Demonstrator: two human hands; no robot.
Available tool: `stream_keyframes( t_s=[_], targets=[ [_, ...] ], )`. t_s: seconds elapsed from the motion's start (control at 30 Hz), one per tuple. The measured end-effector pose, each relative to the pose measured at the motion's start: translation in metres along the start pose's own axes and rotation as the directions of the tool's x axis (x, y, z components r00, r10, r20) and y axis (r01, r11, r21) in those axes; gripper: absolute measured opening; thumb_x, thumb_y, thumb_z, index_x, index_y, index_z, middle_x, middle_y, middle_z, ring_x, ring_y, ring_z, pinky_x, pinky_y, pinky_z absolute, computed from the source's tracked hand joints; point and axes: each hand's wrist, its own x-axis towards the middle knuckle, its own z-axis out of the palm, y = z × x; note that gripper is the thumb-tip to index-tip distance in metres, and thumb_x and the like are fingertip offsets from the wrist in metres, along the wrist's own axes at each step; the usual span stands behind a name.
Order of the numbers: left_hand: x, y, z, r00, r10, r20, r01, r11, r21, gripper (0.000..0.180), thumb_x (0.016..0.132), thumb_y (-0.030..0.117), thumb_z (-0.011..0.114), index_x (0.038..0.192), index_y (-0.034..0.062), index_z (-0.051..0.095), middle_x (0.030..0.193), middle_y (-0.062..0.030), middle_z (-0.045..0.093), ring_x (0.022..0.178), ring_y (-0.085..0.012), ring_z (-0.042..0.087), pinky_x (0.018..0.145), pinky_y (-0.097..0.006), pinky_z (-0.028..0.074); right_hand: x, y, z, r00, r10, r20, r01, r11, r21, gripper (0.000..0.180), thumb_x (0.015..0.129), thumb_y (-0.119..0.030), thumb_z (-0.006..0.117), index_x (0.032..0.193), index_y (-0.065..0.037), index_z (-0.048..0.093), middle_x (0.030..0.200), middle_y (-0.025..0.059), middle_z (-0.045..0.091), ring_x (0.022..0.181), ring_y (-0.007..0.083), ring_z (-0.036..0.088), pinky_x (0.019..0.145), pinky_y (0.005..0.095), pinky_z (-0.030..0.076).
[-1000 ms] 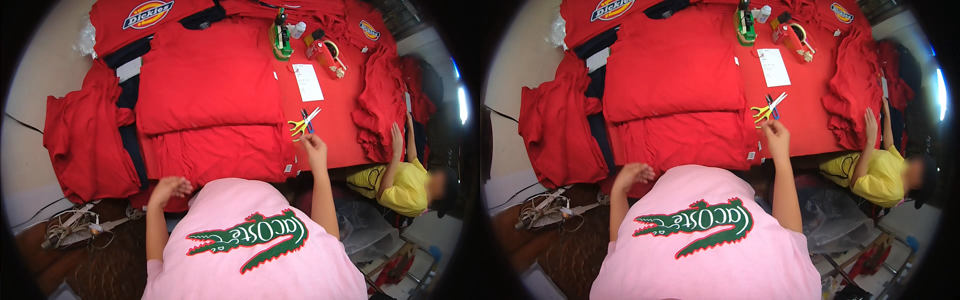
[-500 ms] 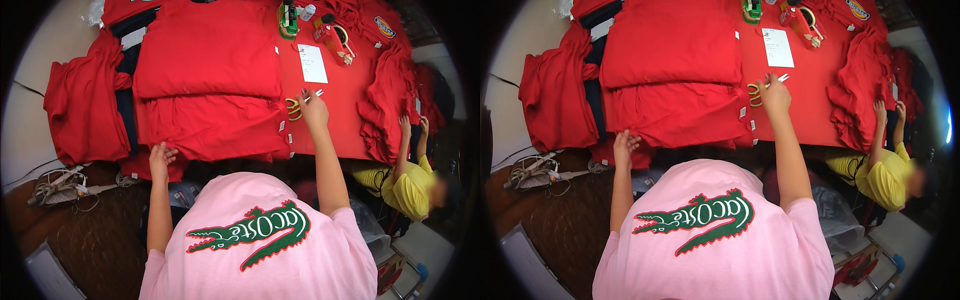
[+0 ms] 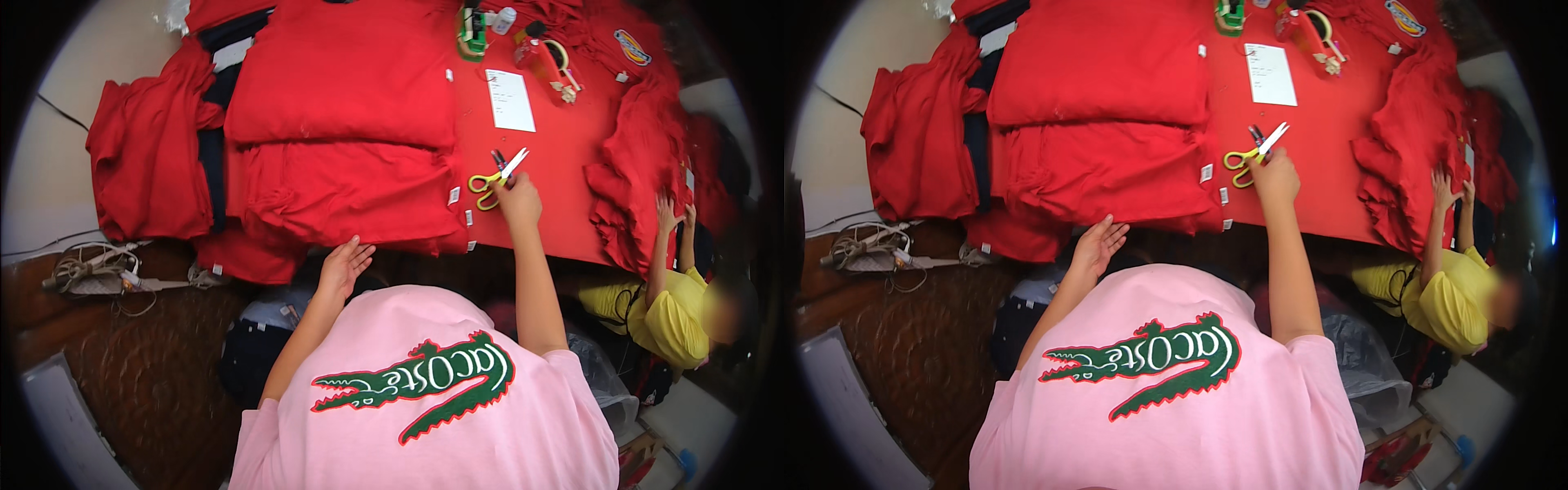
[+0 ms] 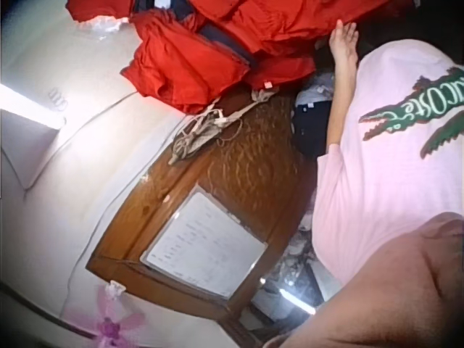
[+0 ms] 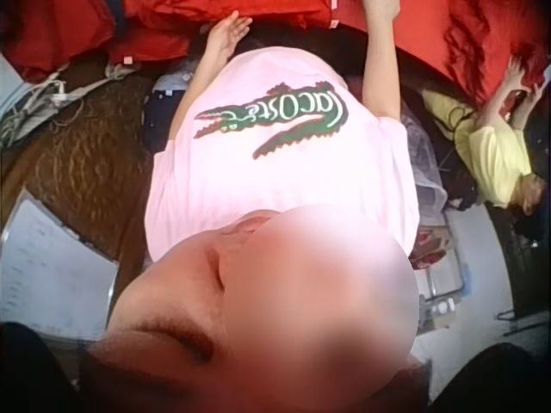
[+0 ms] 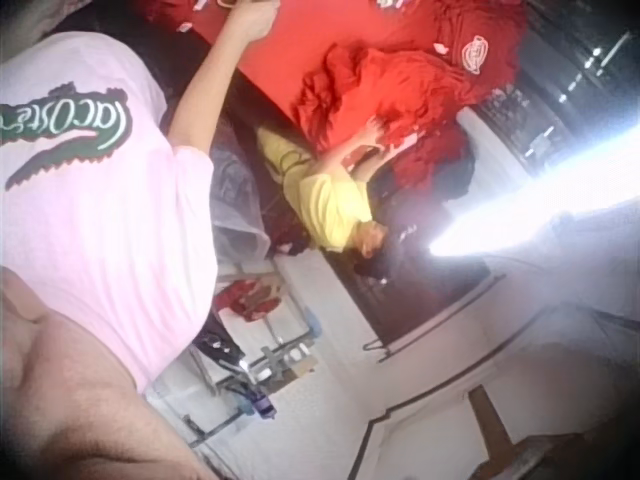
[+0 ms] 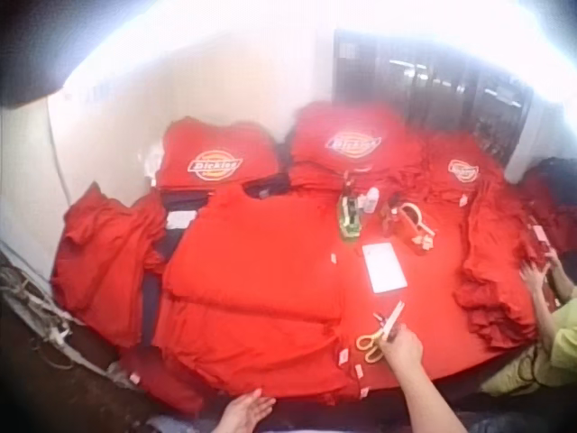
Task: The person repeatedly picks up red Dickies shirts, uses yellow-handled scissors to cut off small white tags from the hem and sleeve areas, and places the trimmed shirts into a growing stack. The person also writes on a small white paper with a pen. A coworker in a yellow shirt is visible across the table handling other shirts.
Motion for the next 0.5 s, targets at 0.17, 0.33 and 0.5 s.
stream_keyframes(
  t_s=[0.17, 0.33, 0.5],
  targets=[
    [0.007, 0.007, 0.014, 0.989, -0.082, -0.127, 0.095, 0.99, 0.1, 0.028, 0.094, 0.034, 0.079, 0.103, 0.0097, 0.066, 0.105, -0.0107, 0.076, 0.1, -0.0241, 0.075, 0.083, -0.038, 0.059, -0.01, 0.015, 0.014, 0.999, -0.028, 0.036, 0.029, 0.999, -0.03, 0.048, 0.085, -0.042, 0.081, 0.108, -0.004, 0.064, 0.1, 0.0192, 0.074, 0.096, 0.0386, 0.073, 0.082, 0.0511, 0.058],
    [-0.002, 0.005, 0.022, 0.996, -0.028, -0.088, 0.038, 0.993, 0.112, 0.027, 0.095, 0.03, 0.077, 0.108, 0.0078, 0.068, 0.105, -0.0108, 0.076, 0.101, -0.025, 0.075, 0.089, -0.042, 0.06, -0.012, 0.035, 0.026, 0.983, -0.122, -0.14, 0.122, 0.992, -0.014, 0.041, 0.088, -0.025, 0.079, 0.11, -0.002, 0.053, 0.104, 0.0206, 0.069, 0.092, 0.0403, 0.073, 0.077, 0.049, 0.06],
    [0.01, -0.005, 0.009, 0.993, -0.012, -0.114, 0.01, 1.0, -0.011, 0.021, 0.098, 0.021, 0.074, 0.11, 0.0057, 0.067, 0.109, -0.0113, 0.074, 0.106, -0.0278, 0.074, 0.095, -0.047, 0.059, -0.019, 0.06, 0.021, 0.995, -0.021, -0.093, 0.023, 1.0, 0.02, 0.047, 0.09, -0.038, 0.077, 0.11, -0.002, 0.053, 0.102, 0.0208, 0.069, 0.09, 0.0409, 0.073, 0.076, 0.0486, 0.06]
  ],
)
